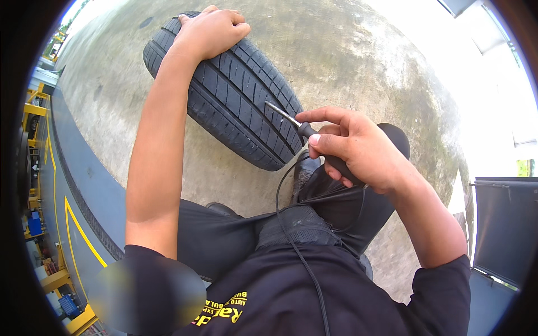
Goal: The person uses a screwdriver to remove a small object from the tire tread. They repeatedly probe and scrape the tire surface to extract the object.
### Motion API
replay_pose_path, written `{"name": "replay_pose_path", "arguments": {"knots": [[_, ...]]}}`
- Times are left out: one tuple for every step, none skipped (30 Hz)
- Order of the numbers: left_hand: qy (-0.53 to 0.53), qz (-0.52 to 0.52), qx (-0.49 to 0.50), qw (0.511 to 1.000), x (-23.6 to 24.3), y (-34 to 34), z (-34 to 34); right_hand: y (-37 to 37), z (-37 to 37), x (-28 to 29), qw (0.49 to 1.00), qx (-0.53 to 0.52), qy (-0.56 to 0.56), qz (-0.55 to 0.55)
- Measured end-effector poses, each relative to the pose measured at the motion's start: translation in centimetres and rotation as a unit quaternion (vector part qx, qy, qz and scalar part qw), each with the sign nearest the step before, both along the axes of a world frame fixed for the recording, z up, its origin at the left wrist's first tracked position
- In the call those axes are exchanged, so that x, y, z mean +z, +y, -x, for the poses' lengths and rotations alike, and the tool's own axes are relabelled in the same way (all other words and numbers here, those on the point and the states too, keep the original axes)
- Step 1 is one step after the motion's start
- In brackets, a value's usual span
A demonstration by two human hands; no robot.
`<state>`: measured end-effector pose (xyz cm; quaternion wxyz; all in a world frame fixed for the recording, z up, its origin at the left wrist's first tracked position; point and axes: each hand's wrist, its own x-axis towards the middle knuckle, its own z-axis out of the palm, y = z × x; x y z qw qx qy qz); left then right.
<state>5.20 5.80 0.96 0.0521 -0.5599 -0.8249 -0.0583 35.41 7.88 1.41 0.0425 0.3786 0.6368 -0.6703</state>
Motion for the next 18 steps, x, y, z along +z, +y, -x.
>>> {"name": "replay_pose_path", "arguments": {"knots": [[0.026, -0.012, -0.001, 1.0, -1.6, 0.2, 0.8, -0.4, -0.6, -1.1, 0.999, -0.01, 0.034, -0.001], [0.049, -0.023, -0.011, 0.998, -2.5, 0.6, 1.3, -1.1, -1.1, -2.6, 0.998, -0.029, 0.064, 0.0], [0.046, 0.001, -0.006, 0.999, -2.2, 0.7, 1.2, -2.4, -1.2, -4.4, 0.992, -0.072, 0.106, 0.013], [0.041, 0.024, -0.002, 0.999, -1.5, 1.1, 0.5, -3.6, -1.5, -6.6, 0.984, -0.098, 0.146, 0.003], [0.039, 0.049, 0.003, 0.998, -1.0, 1.2, -0.1, -5.1, -1.3, -8.9, 0.974, -0.129, 0.184, -0.007], [0.044, 0.042, 0.012, 0.998, -1.0, 1.1, -0.1, -6.5, -0.4, -11.2, 0.962, -0.158, 0.224, -0.017], [0.049, 0.035, 0.015, 0.998, -1.1, 1.2, -0.1, -7.7, 1.1, -14.1, 0.939, -0.19, 0.285, -0.032], [0.052, 0.03, 0.018, 0.998, -1.3, 1.4, 0.1, -8.7, 3.0, -16.0, 0.912, -0.22, 0.342, -0.047], [0.063, 0.015, 0.021, 0.998, -1.7, 1.2, 0.5, -8.8, 4.8, -15.4, 0.894, -0.282, 0.349, -0.017], [0.073, 0.0, 0.023, 0.997, -2.1, 1.0, 0.7, -8.3, 5.1, -15.0, 0.897, -0.275, 0.346, -0.011], [0.082, -0.015, 0.028, 0.996, -2.5, 0.6, 0.9, -7.7, 4.8, -14.9, 0.902, -0.263, 0.343, -0.003], [0.069, -0.009, 0.03, 0.997, -2.6, 0.5, 0.7, -7.0, 4.1, -15.0, 0.908, -0.251, 0.336, 0.003], [0.056, -0.004, 0.03, 0.998, -2.5, 0.7, 0.7, -6.0, 3.7, -15.6, 0.909, -0.244, 0.338, -0.024], [0.044, -0.004, 0.03, 0.999, -2.1, 1.1, 0.7, -4.9, 3.1, -15.6, 0.905, -0.262, 0.336, -0.015], [0.031, -0.002, 0.03, 0.999, -2.0, 1.2, 0.8, -3.8, 2.4, -15.1, 0.911, -0.259, 0.32, -0.014], [0.018, 0.0, 0.029, 0.999, -1.9, 1.2, 1.0, -2.8, 1.4, -14.4, 0.917, -0.257, 0.305, -0.014], [0.01, 0.005, 0.029, 1.0, -1.6, 1.0, 1.1, -2.2, 0.4, -13.8, 0.928, -0.24, 0.283, -0.02], [0.01, 0.007, 0.024, 1.0, -1.5, 0.9, 1.1, -2.0, -0.6, -12.8, 0.941, -0.219, 0.256, -0.01]]}}
